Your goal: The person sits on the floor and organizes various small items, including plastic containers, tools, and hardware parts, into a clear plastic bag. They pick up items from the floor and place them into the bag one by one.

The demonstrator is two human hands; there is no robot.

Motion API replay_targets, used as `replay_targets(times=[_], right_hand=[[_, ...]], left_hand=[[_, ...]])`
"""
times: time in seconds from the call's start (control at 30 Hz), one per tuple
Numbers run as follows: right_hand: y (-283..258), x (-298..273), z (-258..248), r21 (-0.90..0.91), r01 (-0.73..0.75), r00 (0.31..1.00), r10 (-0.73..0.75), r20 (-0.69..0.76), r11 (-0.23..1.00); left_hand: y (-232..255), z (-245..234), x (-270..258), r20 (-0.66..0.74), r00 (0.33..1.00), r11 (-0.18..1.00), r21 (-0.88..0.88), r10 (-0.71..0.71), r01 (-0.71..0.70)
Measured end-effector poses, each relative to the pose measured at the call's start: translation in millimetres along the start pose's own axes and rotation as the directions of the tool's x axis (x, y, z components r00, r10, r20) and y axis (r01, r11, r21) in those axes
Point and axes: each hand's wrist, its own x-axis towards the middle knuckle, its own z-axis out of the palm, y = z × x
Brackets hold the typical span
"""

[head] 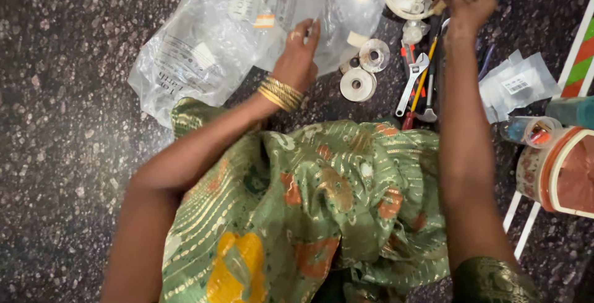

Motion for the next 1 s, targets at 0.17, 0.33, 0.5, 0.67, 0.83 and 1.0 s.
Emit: replay_targets(times=[0.17,0.33,0.5,0.67,0.83,1.0], right_hand=[[-84.4,-80.1,60.3,0.428,-0.144,0.974,0.203,-0.097,0.892],[-132.6,-133.3,138.1,0.068,-0.084,0.963,0.064,0.261,0.994],[-142.7,-141.2,155.6,0.063,-0.113,0.942,0.086,0.324,0.992],[-85.8,-152.1,127.3,-0.257,-0.028,0.999,0.036,0.029,0.966],[-33.9,-171.1,156.7,-0.758,0.373,0.902,-0.019,0.431,0.536],[-22.5,-171.6,185.6,-0.784,0.527,0.797,0.129,0.590,0.327]], left_hand=[[6.4,13.4,-19.3,-0.052,0.999,0.996,-0.089,-0.007,0.002],[11.2,9.0,-22.6,-0.081,0.997,0.992,-0.129,0.008,-0.018],[7.7,4.1,-18.1,-0.123,0.992,0.988,-0.151,0.011,-0.029],[-17.1,-10.0,6.1,-0.102,0.975,0.944,-0.287,-0.196,0.160],[-43.1,-48.0,33.6,-0.218,0.962,0.965,-0.240,-0.163,0.109],[-57.9,-123.0,43.6,-0.243,0.966,0.969,-0.246,-0.092,0.030]])
